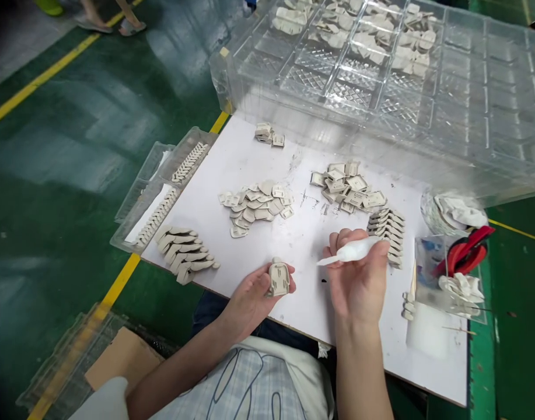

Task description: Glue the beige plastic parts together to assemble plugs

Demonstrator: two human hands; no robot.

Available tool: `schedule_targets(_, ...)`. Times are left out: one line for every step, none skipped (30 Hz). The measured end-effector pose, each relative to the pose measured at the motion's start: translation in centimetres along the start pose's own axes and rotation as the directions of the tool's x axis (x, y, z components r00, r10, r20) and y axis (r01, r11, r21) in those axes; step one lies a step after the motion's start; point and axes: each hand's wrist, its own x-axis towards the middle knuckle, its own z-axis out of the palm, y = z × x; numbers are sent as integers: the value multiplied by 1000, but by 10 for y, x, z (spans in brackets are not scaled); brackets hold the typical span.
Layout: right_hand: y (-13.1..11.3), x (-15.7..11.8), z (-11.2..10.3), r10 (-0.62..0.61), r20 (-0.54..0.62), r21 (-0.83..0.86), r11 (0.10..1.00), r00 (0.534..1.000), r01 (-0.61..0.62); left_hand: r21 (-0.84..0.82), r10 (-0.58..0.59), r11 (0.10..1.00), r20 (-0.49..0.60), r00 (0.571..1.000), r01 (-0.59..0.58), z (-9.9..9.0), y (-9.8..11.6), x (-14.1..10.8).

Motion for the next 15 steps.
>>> schedule_targets(1, -1, 2, -67, -24, -25, 997, 997, 67, 8, 4, 1000, 3, 1000, -4, 0, 1, 0)
schedule_targets(2, -2, 4, -149, -43, -59, 987, 988, 146, 14, 9, 1000, 6, 1000, -9, 1, 1, 0)
schedule_targets(3, -2, 4, -230, -54, -96, 970, 972, 225, 16, 16, 1000, 9, 1000, -16, 1, 2, 0)
schedule_targets(5, -3, 4, -300, -56, -132, 948, 952, 291, 16, 22, 1000, 9, 1000, -22, 1, 2, 0)
schedule_targets(7, -3, 4, -352, -49, -163, 926, 935, 340, 19, 26, 999, 6, 1000, -26, 2, 2, 0)
schedule_targets(9, -4, 3, -387, -36, -188, 908, 921, 374, 25, 28, 999, -1, 1000, -28, 2, 2, 0)
schedule_targets(11, -4, 2, -410, -20, -208, 894, 912, 397, 31, 27, 999, -12, 1000, -27, 2, 2, 0)
schedule_targets(12, -5, 2, -429, -7, -227, 881, 903, 416, 39, 26, 999, -23, 999, -25, 2, 2, 0)
schedule_targets(14, -5, 1, -444, 5, -246, 868, 896, 432, 44, 24, 999, -33, 999, -23, 2, 1, 0)
schedule_targets(15, -6, 1, -457, 16, -267, 855, 889, 445, 46, 22, 999, -41, 999, -21, 2, 1, 0)
schedule_targets(16, -7, 1, -466, 28, -289, 843, 884, 454, 47, 21, 999, -45, 999, -19, 2, 1, 0)
schedule_targets(17, -7, 2, -473, 38, -309, 832, 880, 461, 46, 20, 999, -46, 999, -18, 2, 0, 0)
schedule_targets(17, -8, 2, -478, 47, -324, 823, 877, 466, 47, 19, 999, -46, 999, -17, 1, 0, 0)
schedule_targets(18, -9, 3, -480, 55, -334, 818, 876, 469, 50, 19, 999, -44, 999, -17, 1, 0, 1)
schedule_targets(19, -9, 3, -483, 60, -342, 812, 873, 473, 53, 19, 998, -42, 999, -17, 1, 0, 1)
